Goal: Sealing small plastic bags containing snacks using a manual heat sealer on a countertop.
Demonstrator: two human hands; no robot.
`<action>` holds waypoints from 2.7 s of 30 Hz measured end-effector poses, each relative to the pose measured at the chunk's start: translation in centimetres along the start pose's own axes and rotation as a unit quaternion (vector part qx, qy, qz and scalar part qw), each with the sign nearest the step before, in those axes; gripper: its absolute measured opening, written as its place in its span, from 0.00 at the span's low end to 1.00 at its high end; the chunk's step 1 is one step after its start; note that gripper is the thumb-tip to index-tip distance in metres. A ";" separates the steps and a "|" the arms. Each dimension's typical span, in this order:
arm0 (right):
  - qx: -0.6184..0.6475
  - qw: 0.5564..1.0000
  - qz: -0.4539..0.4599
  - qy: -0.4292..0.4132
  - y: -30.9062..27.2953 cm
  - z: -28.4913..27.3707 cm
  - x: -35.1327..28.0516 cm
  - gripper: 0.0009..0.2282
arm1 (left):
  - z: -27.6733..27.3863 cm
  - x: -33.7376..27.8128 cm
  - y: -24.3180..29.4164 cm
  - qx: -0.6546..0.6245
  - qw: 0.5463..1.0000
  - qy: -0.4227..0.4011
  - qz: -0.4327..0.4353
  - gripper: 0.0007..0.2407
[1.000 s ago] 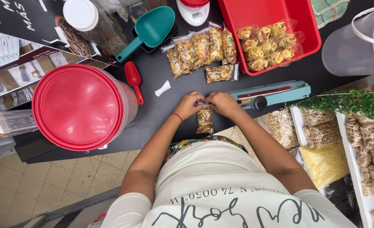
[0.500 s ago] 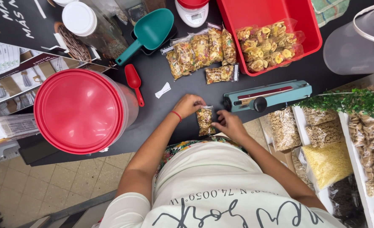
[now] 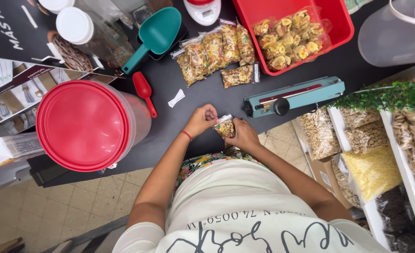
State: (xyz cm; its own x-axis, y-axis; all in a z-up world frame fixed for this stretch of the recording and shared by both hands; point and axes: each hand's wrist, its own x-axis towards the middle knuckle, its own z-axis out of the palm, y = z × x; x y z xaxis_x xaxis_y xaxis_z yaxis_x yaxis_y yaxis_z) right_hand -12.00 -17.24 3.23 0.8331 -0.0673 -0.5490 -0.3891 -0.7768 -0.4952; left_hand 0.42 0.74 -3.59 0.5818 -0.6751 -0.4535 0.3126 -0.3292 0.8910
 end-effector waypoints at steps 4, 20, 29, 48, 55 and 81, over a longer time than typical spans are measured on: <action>0.140 0.988 0.049 -0.032 1.8 0.1 -1.0 0.31 | 1.8 -0.9 1.9 -0.061 0.998 -0.015 -0.002 0.11; 0.654 0.756 -0.026 0.000 11.6 -1.4 -4.2 0.11 | 8.2 3.9 13.8 -0.053 0.991 -0.115 0.041 0.11; 0.680 0.728 0.000 0.085 14.8 -3.3 -4.5 0.18 | 10.3 10.7 12.4 0.065 0.975 -0.202 0.073 0.14; 0.664 0.731 0.014 0.156 20.4 -3.9 -4.5 0.18 | 13.0 12.4 18.5 0.086 0.984 -0.129 0.085 0.07; 0.678 0.722 0.007 0.138 22.4 -2.4 -2.9 0.17 | 16.8 7.1 25.9 0.323 0.928 -0.123 0.140 0.22; 0.669 0.728 0.005 0.150 22.3 -2.6 -3.1 0.18 | 15.8 8.5 19.0 0.459 0.874 0.005 0.160 0.18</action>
State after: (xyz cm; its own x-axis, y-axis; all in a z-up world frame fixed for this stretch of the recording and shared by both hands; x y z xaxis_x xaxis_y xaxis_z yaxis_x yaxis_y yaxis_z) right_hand -22.23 -36.01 -4.39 0.7984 -0.3575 -0.4844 -0.2625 0.5174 -0.8145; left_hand -0.54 -21.63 9.80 0.5375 -0.8253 -0.1733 -0.5988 -0.5182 0.6106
